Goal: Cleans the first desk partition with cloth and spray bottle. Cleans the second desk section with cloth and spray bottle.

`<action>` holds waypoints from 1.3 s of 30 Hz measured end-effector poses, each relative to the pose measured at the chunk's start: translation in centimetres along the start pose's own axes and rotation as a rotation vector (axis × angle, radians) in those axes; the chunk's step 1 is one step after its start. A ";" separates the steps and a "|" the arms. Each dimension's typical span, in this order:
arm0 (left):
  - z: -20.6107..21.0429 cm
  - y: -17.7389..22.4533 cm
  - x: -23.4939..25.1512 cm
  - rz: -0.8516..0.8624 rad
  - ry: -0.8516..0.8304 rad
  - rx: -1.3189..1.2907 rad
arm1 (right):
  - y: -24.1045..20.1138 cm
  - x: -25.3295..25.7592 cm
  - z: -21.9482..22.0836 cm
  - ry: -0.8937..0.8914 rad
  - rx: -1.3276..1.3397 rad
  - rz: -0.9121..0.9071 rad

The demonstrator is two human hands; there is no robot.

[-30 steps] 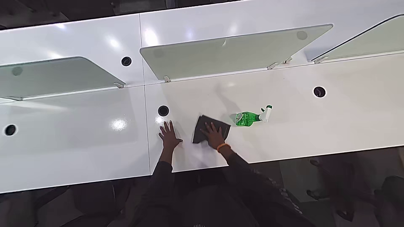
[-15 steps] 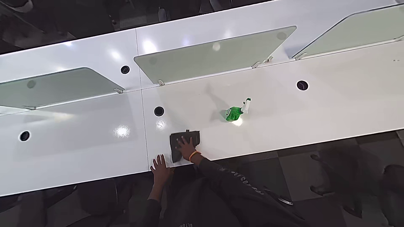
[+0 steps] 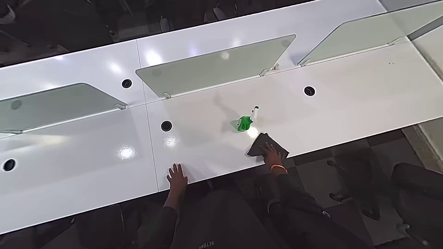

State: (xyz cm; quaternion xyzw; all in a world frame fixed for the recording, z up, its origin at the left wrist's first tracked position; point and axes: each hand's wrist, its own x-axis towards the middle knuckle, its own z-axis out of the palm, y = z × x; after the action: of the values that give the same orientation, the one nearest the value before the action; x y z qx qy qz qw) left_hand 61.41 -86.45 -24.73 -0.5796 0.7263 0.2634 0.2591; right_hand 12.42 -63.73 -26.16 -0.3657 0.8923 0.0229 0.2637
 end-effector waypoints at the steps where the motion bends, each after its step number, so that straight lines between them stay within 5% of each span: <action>1: 0.0 0.0 -0.2 0.000 -0.010 0.007 | 0.4 0.6 -0.5 0.007 0.036 0.072; 7: 0.2 -1.2 -1.0 -0.037 -0.044 -0.003 | -6.5 0.7 2.3 0.134 0.107 0.219; 11: 1.1 -2.2 -1.5 -0.075 -0.048 0.012 | -15.7 -2.8 6.6 0.109 0.058 0.001; 16: 1.2 -2.4 -1.8 -0.106 -0.043 0.013 | -24.3 -6.0 8.0 -0.229 0.007 -0.387; 24: -0.8 1.0 -1.9 0.158 0.215 -0.452 | -24.3 -4.2 2.6 -0.485 1.183 -0.422; 33: -6.6 8.5 -5.2 0.625 0.407 -0.654 | -23.8 -4.0 -1.6 -0.759 0.994 -0.737; 39: -9.3 9.6 -6.5 0.648 0.373 -0.550 | -24.6 -5.2 -2.4 -0.750 0.968 -0.759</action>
State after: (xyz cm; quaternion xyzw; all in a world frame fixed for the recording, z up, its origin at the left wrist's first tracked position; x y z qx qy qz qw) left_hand 52.58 -86.40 -12.72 -0.4075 0.8074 0.4050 -0.1348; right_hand 30.74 -78.96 -17.80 -0.4602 0.4632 -0.3442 0.6747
